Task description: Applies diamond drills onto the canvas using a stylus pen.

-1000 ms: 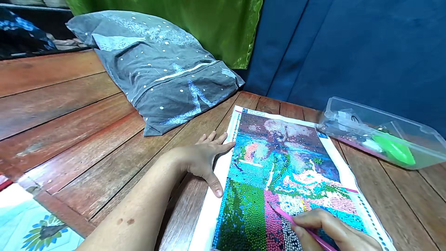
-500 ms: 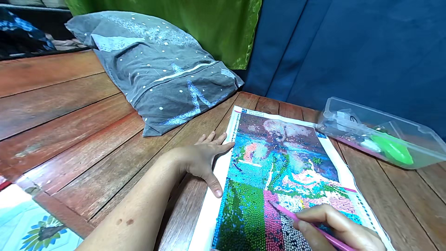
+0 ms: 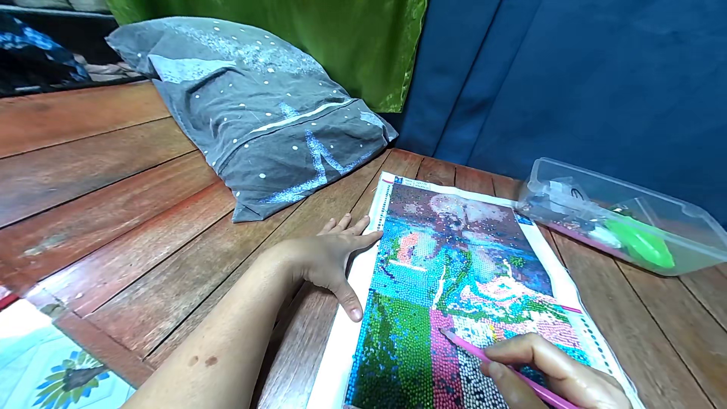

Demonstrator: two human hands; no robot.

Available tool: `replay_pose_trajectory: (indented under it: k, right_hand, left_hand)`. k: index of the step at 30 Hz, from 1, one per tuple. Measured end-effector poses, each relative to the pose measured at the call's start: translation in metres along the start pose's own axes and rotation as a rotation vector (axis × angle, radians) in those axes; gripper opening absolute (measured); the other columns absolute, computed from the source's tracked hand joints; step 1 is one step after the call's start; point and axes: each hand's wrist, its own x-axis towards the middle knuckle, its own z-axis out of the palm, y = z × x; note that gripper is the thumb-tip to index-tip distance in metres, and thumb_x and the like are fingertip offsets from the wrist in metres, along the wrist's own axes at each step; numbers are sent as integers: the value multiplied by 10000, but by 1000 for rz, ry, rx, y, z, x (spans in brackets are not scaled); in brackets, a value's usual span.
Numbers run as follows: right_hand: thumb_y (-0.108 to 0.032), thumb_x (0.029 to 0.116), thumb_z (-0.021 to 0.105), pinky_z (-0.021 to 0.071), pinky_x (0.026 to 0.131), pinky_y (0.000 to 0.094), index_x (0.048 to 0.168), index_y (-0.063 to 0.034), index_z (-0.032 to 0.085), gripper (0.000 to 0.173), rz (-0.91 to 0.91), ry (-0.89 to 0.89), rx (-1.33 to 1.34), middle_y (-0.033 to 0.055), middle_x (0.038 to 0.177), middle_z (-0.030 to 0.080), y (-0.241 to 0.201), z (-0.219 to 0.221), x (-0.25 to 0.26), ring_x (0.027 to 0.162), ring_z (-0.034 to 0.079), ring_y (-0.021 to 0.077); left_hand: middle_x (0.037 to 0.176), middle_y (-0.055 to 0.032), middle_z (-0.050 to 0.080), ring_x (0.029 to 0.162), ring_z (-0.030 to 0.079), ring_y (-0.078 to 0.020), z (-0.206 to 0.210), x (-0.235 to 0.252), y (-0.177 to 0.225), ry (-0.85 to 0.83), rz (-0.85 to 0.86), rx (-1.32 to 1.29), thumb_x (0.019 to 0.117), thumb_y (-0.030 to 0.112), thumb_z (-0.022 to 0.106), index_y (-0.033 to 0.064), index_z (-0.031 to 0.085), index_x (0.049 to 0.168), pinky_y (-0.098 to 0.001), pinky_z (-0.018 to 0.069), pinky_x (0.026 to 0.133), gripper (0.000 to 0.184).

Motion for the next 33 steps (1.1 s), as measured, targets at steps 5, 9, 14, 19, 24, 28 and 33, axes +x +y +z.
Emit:
replay_pose_trajectory:
  k: [5, 9, 14, 19, 24, 28, 33]
  right_hand:
    - [-34, 904, 597, 473, 665, 129, 883, 63, 687, 133, -6, 0, -9, 116, 741, 682, -1, 0, 0, 693, 611, 10]
    - [-35, 906, 607, 481, 661, 140, 884, 63, 689, 130, -16, -1, -34, 135, 744, 689, -3, 1, -1, 690, 623, 30]
    - [-28, 899, 610, 474, 667, 132, 886, 63, 691, 123, -24, -7, -26, 132, 742, 682, -4, 1, -1, 696, 616, 28]
    - [-30, 899, 612, 478, 666, 140, 880, 62, 690, 123, -29, -10, -41, 138, 740, 685, -4, 2, -1, 692, 621, 38]
    - [-33, 901, 617, 484, 669, 154, 881, 59, 694, 122, -37, -15, -72, 146, 740, 689, -5, 2, -1, 693, 630, 61]
    - [-35, 902, 616, 478, 671, 152, 873, 61, 687, 122, -58, -11, -76, 151, 737, 685, -4, 3, 0, 692, 625, 68]
    - [-42, 905, 614, 475, 662, 143, 882, 58, 690, 127, -42, 0, -62, 138, 733, 684, -4, 3, -1, 685, 619, 47]
  left_hand:
    - [1731, -129, -47, 1578, -98, -408, -4, 0, 1, -61, -23, -15, 662, 415, 953, 214, 160, 1661, -602, -46, 1242, 1291]
    - [1733, -120, -27, 1578, -85, -419, -4, -1, 3, -54, -32, -15, 657, 409, 957, 215, 170, 1660, -602, -34, 1245, 1290]
    - [1732, -120, -35, 1578, -92, -414, -5, -1, 3, -63, -35, -13, 661, 414, 955, 221, 163, 1661, -601, -40, 1244, 1290]
    - [1733, -115, -39, 1578, -97, -412, -5, 0, 3, -66, -38, -13, 660, 408, 957, 223, 161, 1661, -601, -40, 1243, 1293]
    - [1733, -116, -43, 1578, -98, -410, -5, 0, 2, -67, -39, -15, 661, 415, 954, 232, 161, 1661, -603, -41, 1242, 1290]
    - [1734, -107, -40, 1579, -98, -404, -5, -1, 4, -65, -42, -21, 662, 404, 956, 234, 161, 1661, -600, -39, 1243, 1289]
    - [1733, -111, -42, 1578, -102, -407, -4, 0, 2, -63, -36, -23, 661, 409, 955, 233, 158, 1661, -599, -53, 1241, 1291]
